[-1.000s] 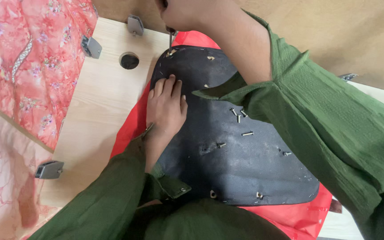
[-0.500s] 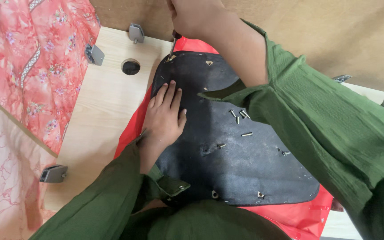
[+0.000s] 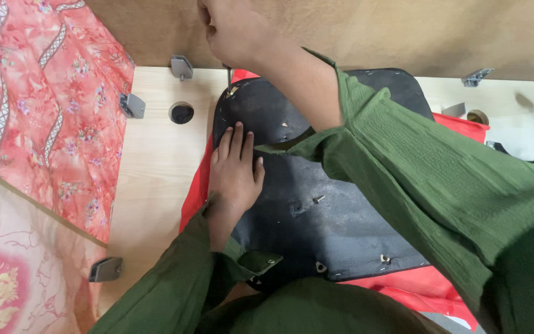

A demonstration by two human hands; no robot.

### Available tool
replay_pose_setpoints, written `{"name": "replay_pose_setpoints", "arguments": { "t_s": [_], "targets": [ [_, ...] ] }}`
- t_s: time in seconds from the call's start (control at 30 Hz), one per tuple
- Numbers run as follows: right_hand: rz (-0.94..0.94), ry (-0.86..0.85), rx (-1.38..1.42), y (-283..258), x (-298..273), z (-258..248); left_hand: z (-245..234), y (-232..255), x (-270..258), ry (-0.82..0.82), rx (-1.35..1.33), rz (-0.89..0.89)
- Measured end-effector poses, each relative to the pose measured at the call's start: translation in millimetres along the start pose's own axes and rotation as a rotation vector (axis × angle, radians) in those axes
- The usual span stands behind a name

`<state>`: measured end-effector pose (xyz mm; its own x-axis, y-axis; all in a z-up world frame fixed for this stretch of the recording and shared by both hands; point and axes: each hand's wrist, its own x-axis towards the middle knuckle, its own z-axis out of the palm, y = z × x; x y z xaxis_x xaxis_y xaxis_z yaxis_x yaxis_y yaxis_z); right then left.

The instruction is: The person removes screws from a black upholstered seat using a screwdriver. They unscrew each fastener and place the screws on the seat surface, continuing until several screws are removed.

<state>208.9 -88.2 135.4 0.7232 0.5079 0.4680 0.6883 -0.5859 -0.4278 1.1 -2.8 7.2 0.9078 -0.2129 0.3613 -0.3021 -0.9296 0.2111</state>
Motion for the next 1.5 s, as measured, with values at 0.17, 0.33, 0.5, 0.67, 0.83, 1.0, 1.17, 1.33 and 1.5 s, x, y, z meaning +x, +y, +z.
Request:
{"name": "replay_pose_setpoints", "arguments": {
  "t_s": [0.17,0.33,0.5,0.67,0.83,1.0,1.17,1.33,1.5],
  "targets": [
    [0.113,-0.178,0.214,2.2,4.4,-8.1,-0.3,-0.2,-1.2,0.017,-0.017,0.005],
    [0.014,-0.163,0.226,0.6,0.8,-10.6,-2.4,0.2,-1.1,0.020,-0.037,0.000],
    [0.043,-0.109,-0.321,-1.8,2.0,0.3,-3.2,0.5,-2.2,0.026,-0.035,-0.007],
    [0.069,-0.264,-0.381,6.6,4.8,-12.7,-3.7,0.9,-1.8,0.029,-0.049,-0.013],
    [0.008,-0.331,-0.121,14.8,2.1,-31.0,-4.0,0.4,-1.3,0.018,-0.049,-0.006],
    [-0.094,-0.101,-0.121,8.6,-5.0,-21.0,-3.4,0.7,-2.8,0.036,-0.052,-0.011],
    [0.050,-0.049,0.036,1.4,-7.9,-18.2,-2.6,0.3,-4.2,0.042,-0.048,-0.011],
    [0.070,-0.248,0.294,-6.9,-6.0,-27.6,-4.1,0.1,-3.5,0.058,-0.068,0.000],
    [0.206,-0.221,-0.159,-10.8,3.0,-28.5,-3.0,0.3,-4.9,0.075,-0.092,-0.014]
  ]
}}
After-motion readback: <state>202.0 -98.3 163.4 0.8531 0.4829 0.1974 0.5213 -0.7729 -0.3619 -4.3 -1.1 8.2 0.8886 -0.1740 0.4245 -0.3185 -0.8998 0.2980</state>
